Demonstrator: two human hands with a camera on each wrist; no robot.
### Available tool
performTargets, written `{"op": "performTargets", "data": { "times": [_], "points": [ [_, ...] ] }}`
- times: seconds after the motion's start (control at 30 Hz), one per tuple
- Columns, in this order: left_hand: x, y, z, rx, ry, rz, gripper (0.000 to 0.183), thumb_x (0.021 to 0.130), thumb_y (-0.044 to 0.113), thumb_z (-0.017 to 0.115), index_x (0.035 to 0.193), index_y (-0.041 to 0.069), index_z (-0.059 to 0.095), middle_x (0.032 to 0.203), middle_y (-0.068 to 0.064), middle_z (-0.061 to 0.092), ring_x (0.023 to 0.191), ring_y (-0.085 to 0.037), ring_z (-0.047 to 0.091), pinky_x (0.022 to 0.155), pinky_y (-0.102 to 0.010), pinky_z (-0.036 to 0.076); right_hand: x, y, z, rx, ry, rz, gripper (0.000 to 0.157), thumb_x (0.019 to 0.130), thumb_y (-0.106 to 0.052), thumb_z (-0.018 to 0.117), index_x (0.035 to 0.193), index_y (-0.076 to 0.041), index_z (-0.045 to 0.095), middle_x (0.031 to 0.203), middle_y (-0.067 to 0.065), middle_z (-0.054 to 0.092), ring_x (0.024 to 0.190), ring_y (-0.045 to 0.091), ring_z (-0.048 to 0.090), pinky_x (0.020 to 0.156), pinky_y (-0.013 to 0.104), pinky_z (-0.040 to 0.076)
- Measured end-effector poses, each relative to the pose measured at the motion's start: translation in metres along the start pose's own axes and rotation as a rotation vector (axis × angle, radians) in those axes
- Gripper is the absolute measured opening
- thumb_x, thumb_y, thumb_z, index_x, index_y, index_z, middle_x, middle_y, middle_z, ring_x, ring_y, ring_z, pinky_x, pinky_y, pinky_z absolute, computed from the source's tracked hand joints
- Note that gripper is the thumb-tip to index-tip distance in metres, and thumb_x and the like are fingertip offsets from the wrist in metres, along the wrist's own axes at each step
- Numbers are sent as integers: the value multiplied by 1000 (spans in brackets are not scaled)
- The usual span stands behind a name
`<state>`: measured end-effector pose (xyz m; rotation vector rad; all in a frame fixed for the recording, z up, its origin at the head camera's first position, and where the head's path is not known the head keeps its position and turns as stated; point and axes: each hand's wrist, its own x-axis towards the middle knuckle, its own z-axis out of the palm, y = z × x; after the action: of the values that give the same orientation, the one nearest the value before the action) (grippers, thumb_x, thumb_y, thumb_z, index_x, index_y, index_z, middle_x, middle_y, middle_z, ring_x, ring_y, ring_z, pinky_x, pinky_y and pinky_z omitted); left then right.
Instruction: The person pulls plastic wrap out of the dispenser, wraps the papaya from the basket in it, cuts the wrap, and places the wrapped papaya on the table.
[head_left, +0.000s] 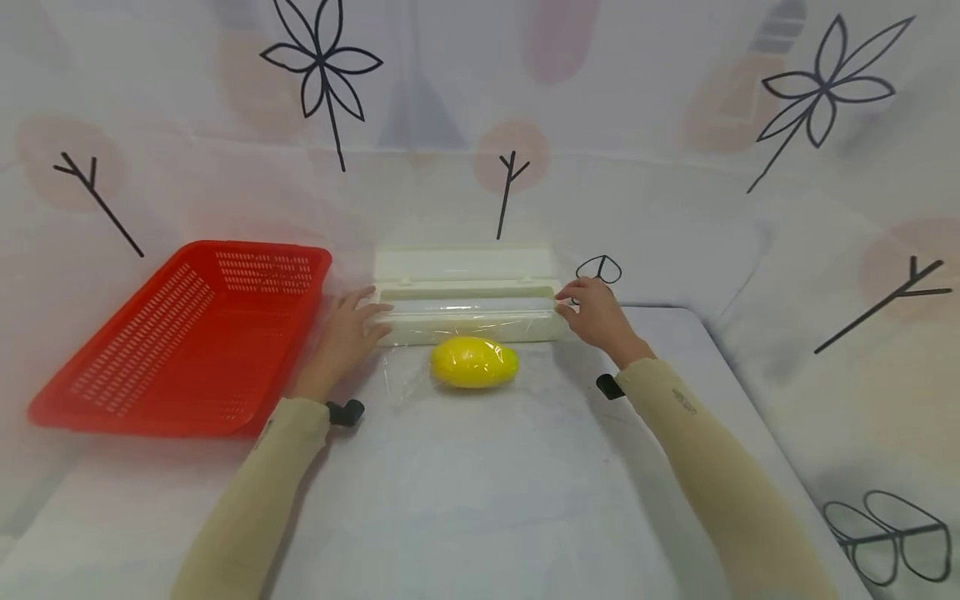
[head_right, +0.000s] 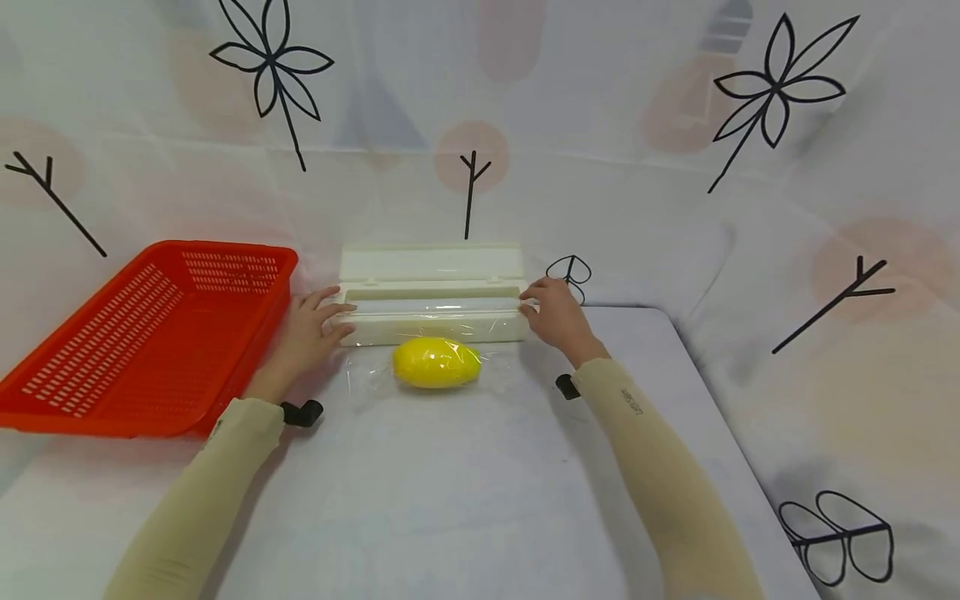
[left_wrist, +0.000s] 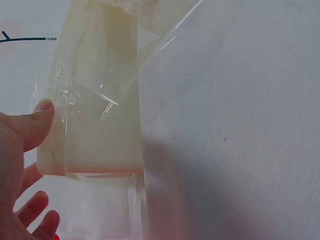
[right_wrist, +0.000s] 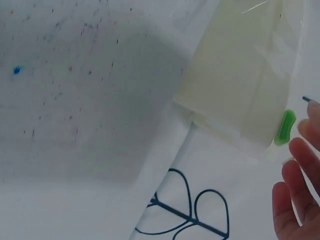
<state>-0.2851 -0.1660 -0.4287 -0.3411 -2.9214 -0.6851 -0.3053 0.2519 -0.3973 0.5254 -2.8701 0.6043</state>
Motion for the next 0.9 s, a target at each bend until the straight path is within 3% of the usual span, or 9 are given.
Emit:
{"op": "performTargets", "data": {
  "times": [0.13,0.3,0.47,0.67,0.9],
  "points": [
    [-3,3,-1,-52,31,16,39,96,38,65,134,31,64,157,0,33,145,-29,21,114,-63,20,0,-17,10,5,-13,-48,35,94,-21,72,125,-5,68,128,16,59,119,36,45,102,51,41],
    [-3,7,-1,-165,50,67,29,96,29,67,124,23,71,152,-2,40,142,-29,24,113,-60,24,2,-29,18,-33,3,-59,20,91,-16,74,109,-8,75,119,9,66,108,29,49,92,42,47],
    [-4,7,0,-220,81,99,24,95,23,69,117,16,74,149,-5,45,139,-30,28,112,-58,27,1,-29,23,-64,30,-46,7,90,-11,74,97,-8,76,105,6,68,97,26,54,84,40,50],
    [-4,4,5,-281,113,116,21,95,20,70,114,15,75,145,-4,48,137,-28,30,110,-55,31,-2,-26,30,-49,91,-75,14,92,-8,72,105,-8,76,95,4,68,88,23,55,74,35,51],
    [-4,6,9,-316,202,226,13,92,11,72,104,8,77,127,-10,61,124,-32,42,105,-52,35,-10,-26,30,-23,149,-112,18,93,-2,69,109,-4,76,97,8,64,89,26,53,74,35,51]
  ]
}}
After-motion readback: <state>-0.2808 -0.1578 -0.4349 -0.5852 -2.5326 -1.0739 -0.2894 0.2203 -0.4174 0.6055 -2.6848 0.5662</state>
